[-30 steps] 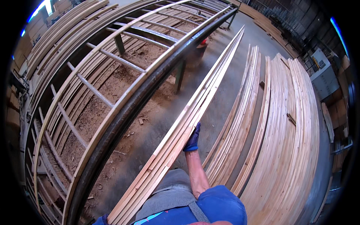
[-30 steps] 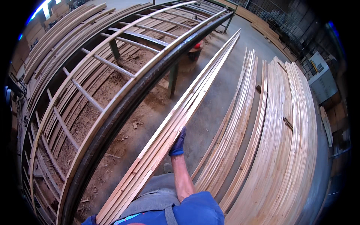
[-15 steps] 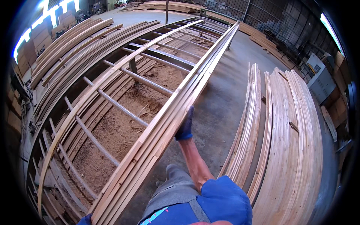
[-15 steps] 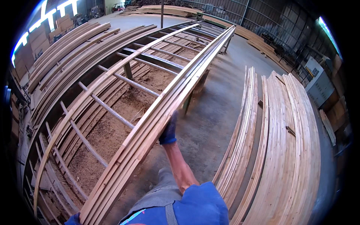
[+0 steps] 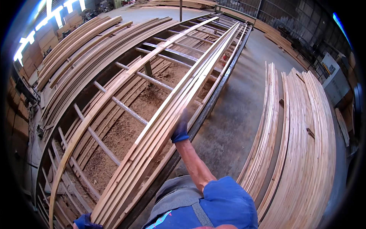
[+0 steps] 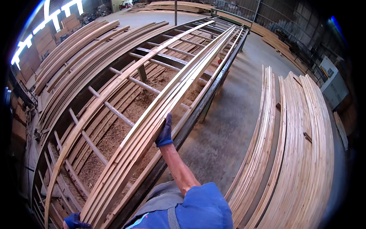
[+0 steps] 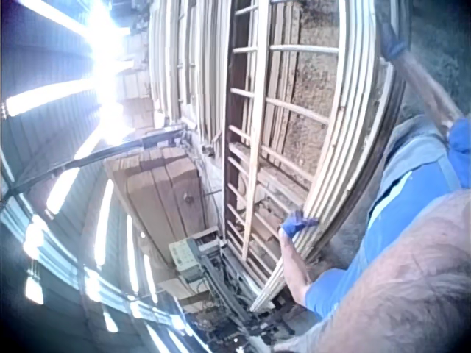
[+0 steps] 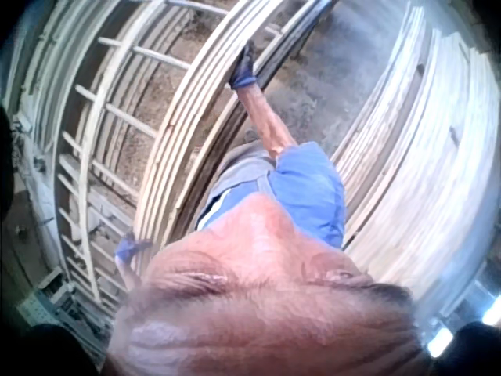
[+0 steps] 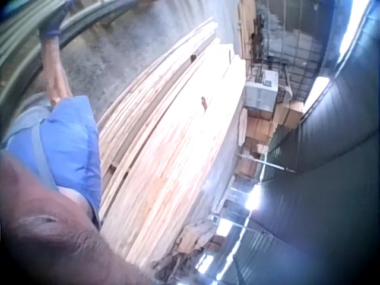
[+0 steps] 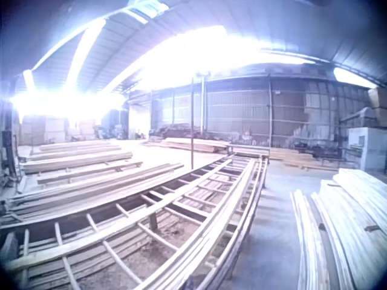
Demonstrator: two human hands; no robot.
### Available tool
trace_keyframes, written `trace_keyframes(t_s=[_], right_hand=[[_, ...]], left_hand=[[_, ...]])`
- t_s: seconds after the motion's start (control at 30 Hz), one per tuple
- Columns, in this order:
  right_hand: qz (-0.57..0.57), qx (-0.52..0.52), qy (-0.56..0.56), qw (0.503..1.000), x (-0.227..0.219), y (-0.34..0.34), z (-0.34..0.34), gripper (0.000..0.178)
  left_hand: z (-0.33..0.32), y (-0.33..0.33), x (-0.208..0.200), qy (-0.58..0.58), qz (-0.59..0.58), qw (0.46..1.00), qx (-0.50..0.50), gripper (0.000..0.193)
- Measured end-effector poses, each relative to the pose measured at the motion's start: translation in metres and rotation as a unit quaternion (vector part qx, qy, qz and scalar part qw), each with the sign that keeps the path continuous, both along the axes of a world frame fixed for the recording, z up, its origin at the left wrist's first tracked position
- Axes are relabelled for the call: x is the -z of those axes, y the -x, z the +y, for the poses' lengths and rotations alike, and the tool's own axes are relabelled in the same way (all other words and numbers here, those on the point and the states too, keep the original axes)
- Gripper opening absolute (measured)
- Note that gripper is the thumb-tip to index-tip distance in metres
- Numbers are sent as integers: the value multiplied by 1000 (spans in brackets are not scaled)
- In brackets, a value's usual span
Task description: The person carries a large wooden panel and places it on a stack. They then repeatedly pick up long wooden planks, place them on a metal rack, and use a brush to sweep the planks. The person also picks up a bucket and scrapes its interior with a stick.
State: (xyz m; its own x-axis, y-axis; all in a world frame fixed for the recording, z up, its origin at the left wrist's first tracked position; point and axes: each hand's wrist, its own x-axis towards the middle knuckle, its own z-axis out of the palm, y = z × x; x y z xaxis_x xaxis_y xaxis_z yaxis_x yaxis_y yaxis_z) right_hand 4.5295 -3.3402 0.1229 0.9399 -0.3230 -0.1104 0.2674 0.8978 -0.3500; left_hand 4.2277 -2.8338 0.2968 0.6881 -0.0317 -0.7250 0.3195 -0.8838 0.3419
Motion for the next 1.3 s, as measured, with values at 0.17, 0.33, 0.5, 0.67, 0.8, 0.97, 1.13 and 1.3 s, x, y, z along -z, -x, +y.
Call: trace_keyframes(t_s=[0.17, 0.33, 0.5, 0.67, 0.8, 0.97, 1.13, 1.3], right_hand=[[1, -16, 15, 1000, 4, -23, 41, 63], [58, 28, 191, 979, 7, -56, 73, 73], [137, -71, 221, 963, -7, -85, 104, 77], [137, -433, 668, 590, 100, -90, 56, 63], [327, -388, 515, 690, 56, -68, 95, 57], [357, -366, 401, 760, 66, -72, 102, 52], [367, -335, 364, 788, 76, -72, 104, 44], [354, -339, 315, 813, 97, -70, 99, 41]], left_hand=[[10, -46, -19, -46, 146, 988, -28, 67], [77, -79, 27, 48, 119, 990, -67, 69], [108, -134, 54, 6, 56, 998, -42, 81], [127, -162, 167, -132, -56, 989, 24, 101], [99, -179, 164, -144, -11, 988, 57, 115], [87, -158, 168, -202, -86, 974, 54, 112], [59, -125, 183, -218, -317, 918, 91, 90], [-3, -105, 175, -157, -357, 915, 103, 82]])
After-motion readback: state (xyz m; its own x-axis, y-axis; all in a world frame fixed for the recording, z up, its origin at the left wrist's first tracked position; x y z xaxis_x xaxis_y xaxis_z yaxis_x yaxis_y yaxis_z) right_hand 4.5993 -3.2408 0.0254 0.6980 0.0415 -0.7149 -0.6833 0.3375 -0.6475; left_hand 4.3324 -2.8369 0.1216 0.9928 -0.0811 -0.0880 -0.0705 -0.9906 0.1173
